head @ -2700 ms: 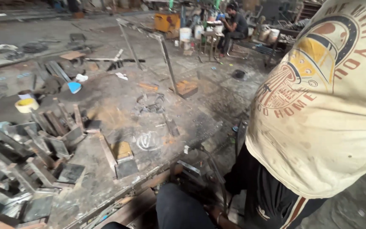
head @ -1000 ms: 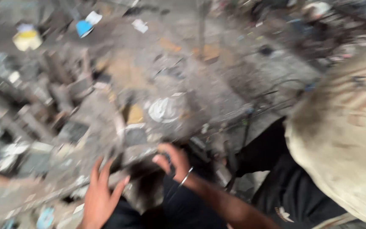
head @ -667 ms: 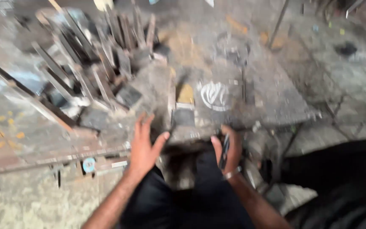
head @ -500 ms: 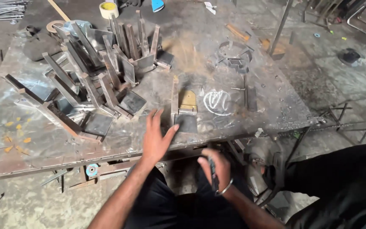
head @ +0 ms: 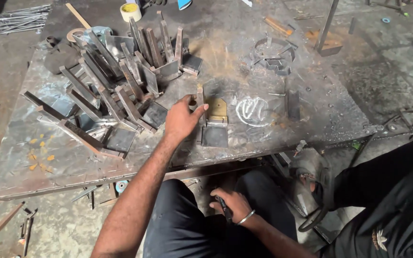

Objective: The person sits at a metal workbench and uses a marker to trace the outline of a metal template bracket onto flat metal pieces, repositioning the template and pieces one at a time to mark each piece.

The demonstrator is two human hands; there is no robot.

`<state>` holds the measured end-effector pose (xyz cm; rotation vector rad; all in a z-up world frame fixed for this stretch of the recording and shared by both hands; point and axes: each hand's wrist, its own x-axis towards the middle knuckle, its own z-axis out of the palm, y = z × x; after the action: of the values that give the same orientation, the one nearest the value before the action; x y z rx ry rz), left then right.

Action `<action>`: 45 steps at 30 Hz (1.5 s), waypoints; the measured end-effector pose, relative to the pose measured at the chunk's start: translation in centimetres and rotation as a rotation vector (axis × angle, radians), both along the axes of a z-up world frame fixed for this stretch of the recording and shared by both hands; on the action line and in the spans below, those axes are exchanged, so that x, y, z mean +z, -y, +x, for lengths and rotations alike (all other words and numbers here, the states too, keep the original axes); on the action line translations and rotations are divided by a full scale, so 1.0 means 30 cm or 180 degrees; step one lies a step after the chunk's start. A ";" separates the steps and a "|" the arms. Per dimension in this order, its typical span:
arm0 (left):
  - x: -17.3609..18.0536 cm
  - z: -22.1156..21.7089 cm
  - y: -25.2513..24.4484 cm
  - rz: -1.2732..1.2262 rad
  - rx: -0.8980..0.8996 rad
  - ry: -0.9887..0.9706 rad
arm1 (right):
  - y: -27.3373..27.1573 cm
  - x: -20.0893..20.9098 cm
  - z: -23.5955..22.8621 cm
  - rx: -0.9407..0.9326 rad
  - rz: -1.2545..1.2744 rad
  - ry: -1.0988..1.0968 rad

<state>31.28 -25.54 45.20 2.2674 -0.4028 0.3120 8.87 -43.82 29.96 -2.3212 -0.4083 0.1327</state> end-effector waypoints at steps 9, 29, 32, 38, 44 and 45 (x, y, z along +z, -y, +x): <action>-0.114 -0.025 0.049 -0.0260 0.0135 0.0054 | 0.077 0.011 -0.001 -0.1210 0.1330 -0.0013; -0.293 -0.118 0.080 -0.0508 0.0240 -0.0153 | 0.268 0.204 0.622 -0.2145 0.3263 -0.0341; -0.309 -0.127 0.075 -0.0439 0.0191 -0.0165 | 0.254 0.123 0.667 -0.1561 0.2758 0.0130; -0.304 -0.104 0.071 -0.0364 -0.0001 -0.0104 | 0.239 0.099 0.733 -0.1062 0.2272 0.0426; -0.304 -0.106 0.084 -0.0208 0.0062 -0.0344 | 0.247 0.074 0.757 -0.1023 0.2440 0.0372; -0.306 -0.106 0.085 -0.0187 0.0075 -0.0417 | 0.251 0.067 0.758 -0.0986 0.2441 0.0391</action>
<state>28.11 -28.10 36.02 2.2216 -0.2953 0.1833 31.60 -51.35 31.97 -1.6054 -0.1153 -0.2767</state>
